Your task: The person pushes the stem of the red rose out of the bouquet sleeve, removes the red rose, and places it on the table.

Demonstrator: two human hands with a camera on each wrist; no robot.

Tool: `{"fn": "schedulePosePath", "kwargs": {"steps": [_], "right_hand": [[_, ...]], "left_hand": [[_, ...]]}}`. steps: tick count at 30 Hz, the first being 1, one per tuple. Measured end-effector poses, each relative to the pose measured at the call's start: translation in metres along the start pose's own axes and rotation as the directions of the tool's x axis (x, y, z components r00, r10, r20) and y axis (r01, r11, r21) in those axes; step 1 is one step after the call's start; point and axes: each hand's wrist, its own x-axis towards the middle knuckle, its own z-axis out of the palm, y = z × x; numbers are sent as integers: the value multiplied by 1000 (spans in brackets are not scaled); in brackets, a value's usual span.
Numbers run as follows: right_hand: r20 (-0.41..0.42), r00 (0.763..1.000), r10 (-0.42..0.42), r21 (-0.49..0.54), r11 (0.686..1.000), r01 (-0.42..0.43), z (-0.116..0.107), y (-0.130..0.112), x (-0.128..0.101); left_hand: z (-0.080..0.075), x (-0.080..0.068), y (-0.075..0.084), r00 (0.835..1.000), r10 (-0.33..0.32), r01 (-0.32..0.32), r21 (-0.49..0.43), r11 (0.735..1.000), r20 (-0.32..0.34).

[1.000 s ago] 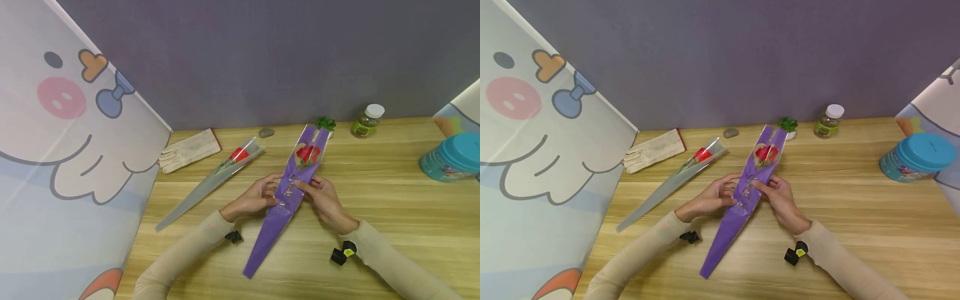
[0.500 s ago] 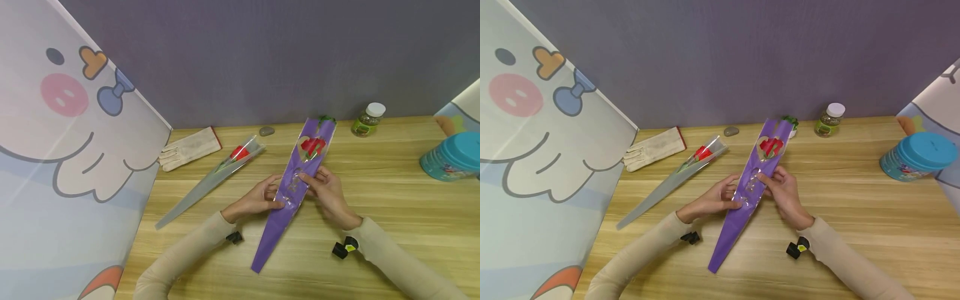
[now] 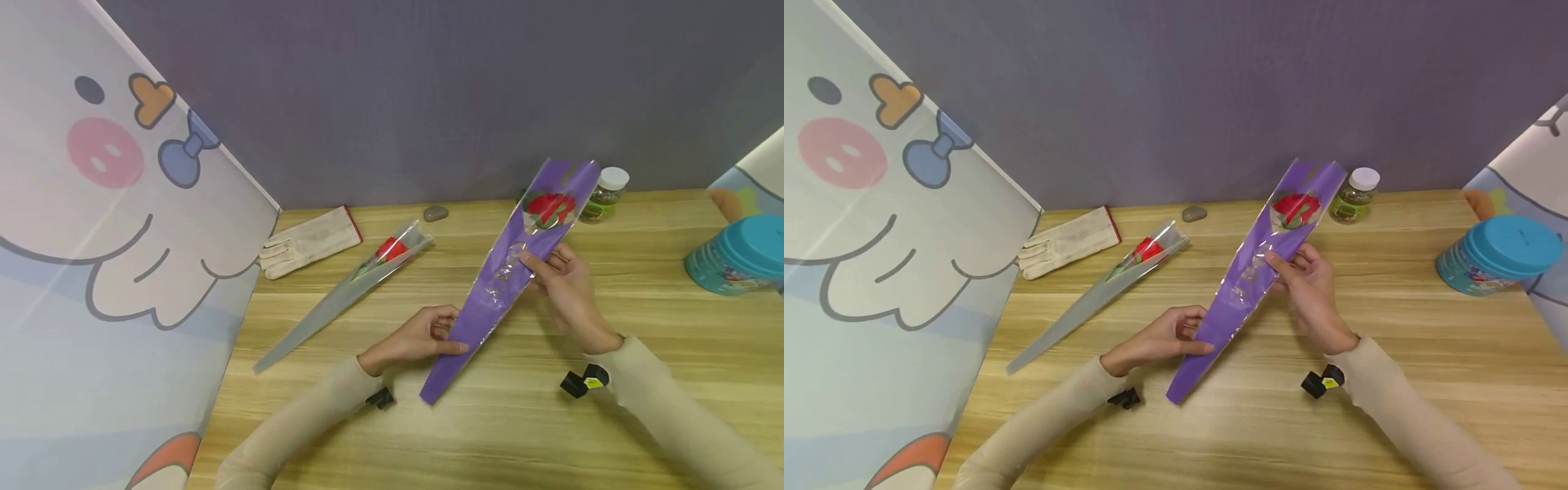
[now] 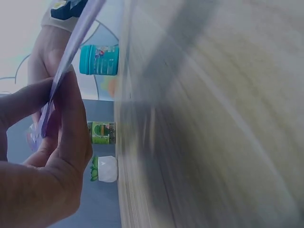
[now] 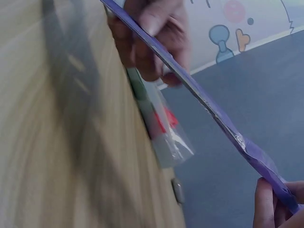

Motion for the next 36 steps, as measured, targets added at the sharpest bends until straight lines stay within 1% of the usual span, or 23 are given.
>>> {"fn": "schedulePosePath", "kwargs": {"steps": [3,7,13,17,20,25,32,36], "right_hand": [[-7,1000,-16,24,1000,17,-3,-6,1],[-16,999,-50,70,996,51,-6,-12,2],[-41,995,-87,99,991,91,-10,-20,5],[-73,992,-105,86,990,111,-12,-23,7],[-77,990,-114,90,989,121,-13,-24,7],[-57,991,-121,115,985,127,-15,-23,6],[-68,991,-118,68,990,122,-16,-22,4],[-65,990,-128,80,988,133,-16,-20,3]], "left_hand": [[0,-4,-1,1000,7,-7,57,998,-1],[0,-8,0,1000,4,-3,96,995,-8],[-1,-9,2,999,8,-4,132,991,-32],[-1,-9,3,999,2,3,141,990,-37],[-1,-9,3,999,7,0,134,991,-46],[0,-8,3,998,24,-18,95,995,-61],[2,-7,2,998,12,-10,30,999,-66],[4,-7,3,997,20,-22,-18,1000,-81]]}}
